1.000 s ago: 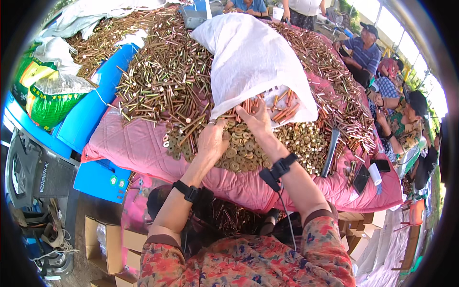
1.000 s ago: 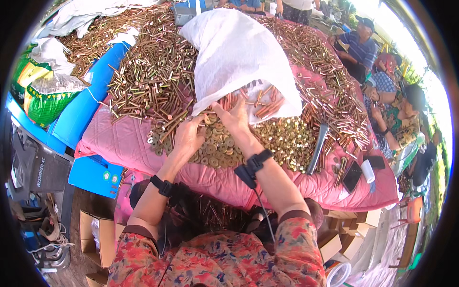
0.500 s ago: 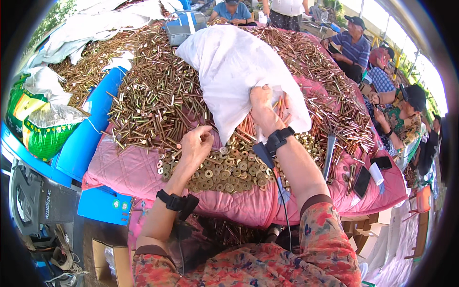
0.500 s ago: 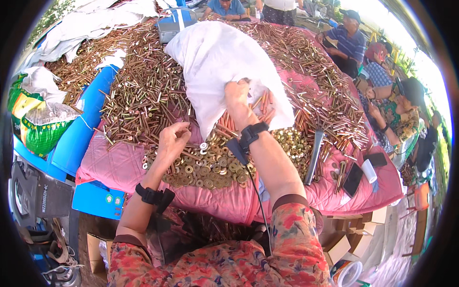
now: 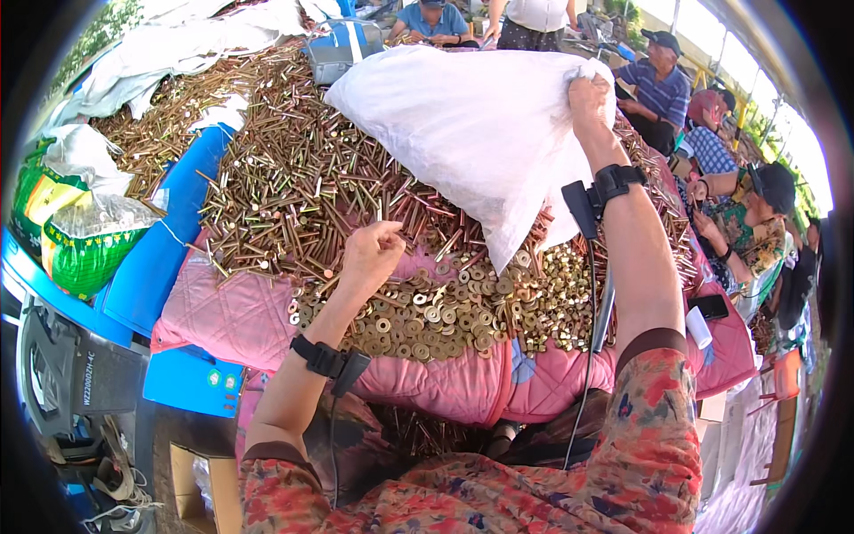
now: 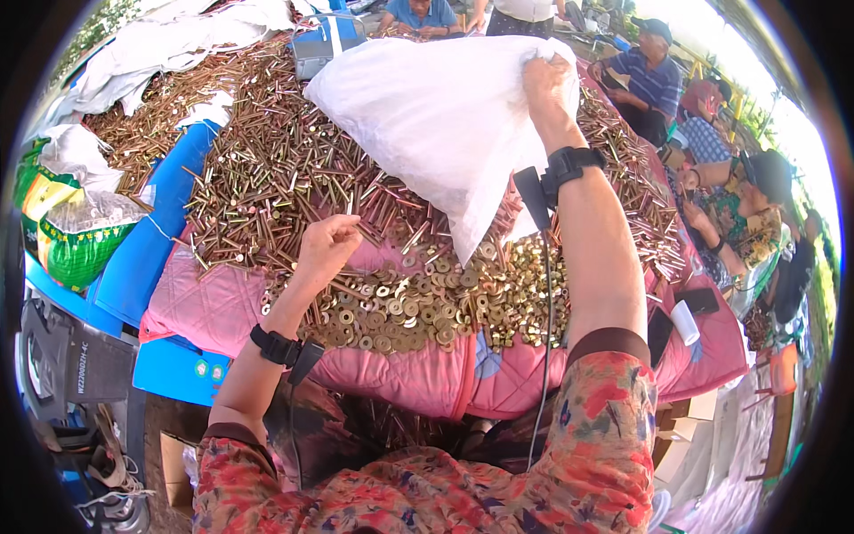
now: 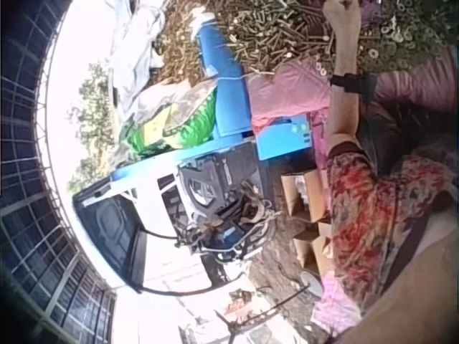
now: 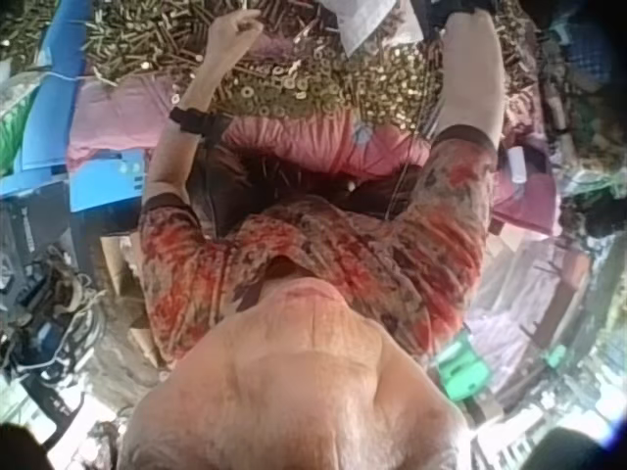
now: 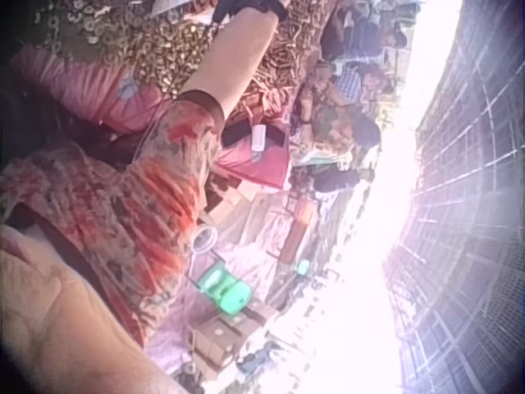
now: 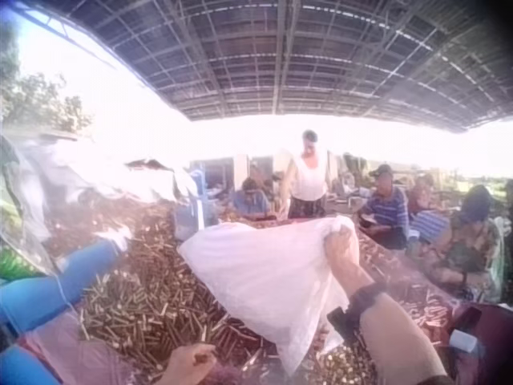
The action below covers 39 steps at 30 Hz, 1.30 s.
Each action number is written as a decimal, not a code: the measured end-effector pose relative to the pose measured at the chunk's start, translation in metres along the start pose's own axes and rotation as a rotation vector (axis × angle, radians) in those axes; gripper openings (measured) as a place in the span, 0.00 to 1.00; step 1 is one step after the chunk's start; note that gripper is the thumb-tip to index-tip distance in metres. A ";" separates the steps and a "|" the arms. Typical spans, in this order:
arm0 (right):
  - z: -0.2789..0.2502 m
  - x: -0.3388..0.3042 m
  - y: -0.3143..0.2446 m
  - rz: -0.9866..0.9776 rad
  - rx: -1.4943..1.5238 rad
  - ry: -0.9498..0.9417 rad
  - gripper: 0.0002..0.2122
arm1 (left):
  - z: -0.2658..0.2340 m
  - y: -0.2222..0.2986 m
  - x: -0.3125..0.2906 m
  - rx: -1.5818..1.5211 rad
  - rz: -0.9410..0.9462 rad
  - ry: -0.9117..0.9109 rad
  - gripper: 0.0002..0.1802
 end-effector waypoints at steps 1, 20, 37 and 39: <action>0.009 -0.015 0.014 0.128 -0.083 -0.005 0.04 | -0.002 -0.004 -0.001 -0.014 0.008 0.026 0.16; 0.119 -0.180 -0.114 0.910 0.765 -0.453 0.23 | 0.043 -0.105 0.070 -0.701 -0.574 0.011 0.35; 0.258 -0.127 -0.055 0.762 -0.085 -0.411 0.13 | 0.038 -0.078 0.096 0.366 -0.317 0.077 0.16; 0.249 -0.133 -0.051 1.023 0.336 -0.018 0.15 | 0.039 -0.070 0.089 0.439 -0.286 0.061 0.16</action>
Point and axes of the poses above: each hand's wrist, its own x-axis towards the middle knuckle, its own z-axis out of the palm, y = z × x, the point moved 7 cm from there along x, towards the middle knuckle, and after that the axes turned 2 degrees about -y, right-handed, at the moved point
